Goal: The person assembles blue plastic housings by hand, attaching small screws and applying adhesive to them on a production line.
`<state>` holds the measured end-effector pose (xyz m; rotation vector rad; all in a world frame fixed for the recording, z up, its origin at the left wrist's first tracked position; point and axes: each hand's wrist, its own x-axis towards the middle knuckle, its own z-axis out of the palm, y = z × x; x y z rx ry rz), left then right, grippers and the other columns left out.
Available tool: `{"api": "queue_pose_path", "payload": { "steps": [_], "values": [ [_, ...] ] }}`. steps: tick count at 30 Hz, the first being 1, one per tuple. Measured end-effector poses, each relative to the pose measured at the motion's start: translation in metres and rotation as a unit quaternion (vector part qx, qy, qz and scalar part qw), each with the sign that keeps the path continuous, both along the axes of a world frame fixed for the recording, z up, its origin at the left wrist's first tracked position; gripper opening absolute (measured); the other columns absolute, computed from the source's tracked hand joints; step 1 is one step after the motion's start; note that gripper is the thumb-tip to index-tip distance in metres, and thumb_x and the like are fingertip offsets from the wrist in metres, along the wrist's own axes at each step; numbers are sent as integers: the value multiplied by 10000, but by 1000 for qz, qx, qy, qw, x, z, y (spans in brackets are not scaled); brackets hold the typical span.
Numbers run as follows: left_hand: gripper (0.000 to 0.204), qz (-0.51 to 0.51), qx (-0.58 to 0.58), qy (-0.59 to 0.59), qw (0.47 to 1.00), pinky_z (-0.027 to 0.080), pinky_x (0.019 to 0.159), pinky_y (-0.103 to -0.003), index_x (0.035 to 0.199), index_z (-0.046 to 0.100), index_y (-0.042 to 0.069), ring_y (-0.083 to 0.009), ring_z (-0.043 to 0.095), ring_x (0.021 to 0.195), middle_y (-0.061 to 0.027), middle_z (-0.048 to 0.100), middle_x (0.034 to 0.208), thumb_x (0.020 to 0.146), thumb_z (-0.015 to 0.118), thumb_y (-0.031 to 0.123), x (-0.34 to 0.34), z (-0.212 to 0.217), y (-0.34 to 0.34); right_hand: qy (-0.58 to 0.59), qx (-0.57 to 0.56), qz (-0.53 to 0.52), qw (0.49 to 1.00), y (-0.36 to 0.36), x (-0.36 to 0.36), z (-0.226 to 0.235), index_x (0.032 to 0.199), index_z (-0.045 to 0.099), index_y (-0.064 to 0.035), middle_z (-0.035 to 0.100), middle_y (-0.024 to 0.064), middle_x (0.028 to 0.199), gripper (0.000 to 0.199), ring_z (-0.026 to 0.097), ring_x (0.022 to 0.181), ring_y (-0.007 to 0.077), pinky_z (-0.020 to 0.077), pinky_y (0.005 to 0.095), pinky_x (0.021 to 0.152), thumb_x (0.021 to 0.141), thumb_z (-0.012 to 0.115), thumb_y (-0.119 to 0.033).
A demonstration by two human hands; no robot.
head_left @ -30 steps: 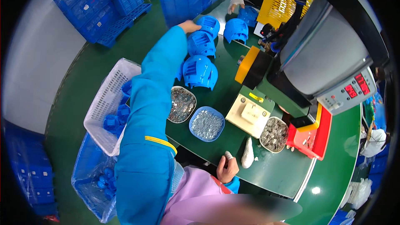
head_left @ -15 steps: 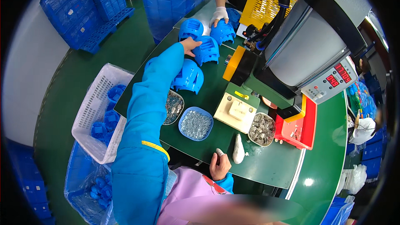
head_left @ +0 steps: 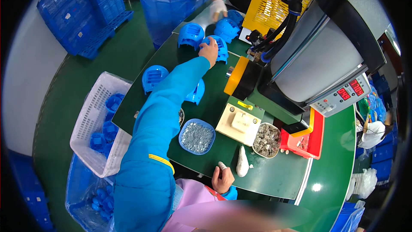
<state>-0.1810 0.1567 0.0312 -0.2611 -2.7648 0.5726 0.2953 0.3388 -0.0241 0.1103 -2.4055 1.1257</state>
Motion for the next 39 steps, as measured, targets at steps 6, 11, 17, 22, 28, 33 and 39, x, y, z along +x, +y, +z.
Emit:
{"api": "queue_pose_path", "payload": {
  "steps": [6,11,17,22,28,33,39],
  "values": [
    [794,16,215,34,976,604,730,-408,1475,328,32,-391,713,890,-368,374,1418,786,721,55,-34,-9,18,2,-1,-6,1000,-4,9,-9,1024,681,22,544,107,656,197,519,488,225,408,351,458,832,703,-18],
    [872,-53,356,-45,932,503,939,-521,1487,262,-1,-492,582,1126,-345,376,1411,809,769,206,-14,11,4,8,8,-6,1000,-3,9,-8,1033,676,24,537,113,664,200,515,494,234,409,356,462,838,694,-17],
    [1188,-135,308,-412,847,317,1149,-394,1559,110,5,-389,377,1400,-282,321,1532,746,818,504,47,107,-72,-10,-1,-15,1000,4,5,-3,1046,674,29,549,112,686,204,526,514,234,423,353,477,847,690,-15],
    [1401,-100,226,-383,890,309,1157,-481,1579,7,110,-479,217,1444,-328,64,1571,563,943,343,172,84,-113,16,6,31,999,3,-2,-2,1046,675,23,552,101,695,215,532,518,227,428,347,474,835,706,-9],
    [1193,-111,295,-173,933,397,1093,-548,1531,184,97,-501,276,1405,-291,181,1544,587,909,177,199,31,-89,27,15,32,999,2,4,-1,1045,669,22,556,107,696,221,538,526,236,430,349,482,828,706,9],
    [925,-153,233,-76,957,555,904,-541,1465,301,67,-546,312,1367,-288,208,1531,691,805,112,177,13,-52,32,25,27,999,-1,8,-4,1039,667,21,580,110,716,209,551,533,231,436,343,489,834,704,9],
    [776,-176,330,-38,927,493,983,-536,1446,361,78,-521,331,1365,-299,309,1459,788,769,129,154,4,-22,30,23,25,999,-2,8,-5,1035,674,17,603,117,740,202,566,540,228,449,332,496,835,703,8]
  ]
}}
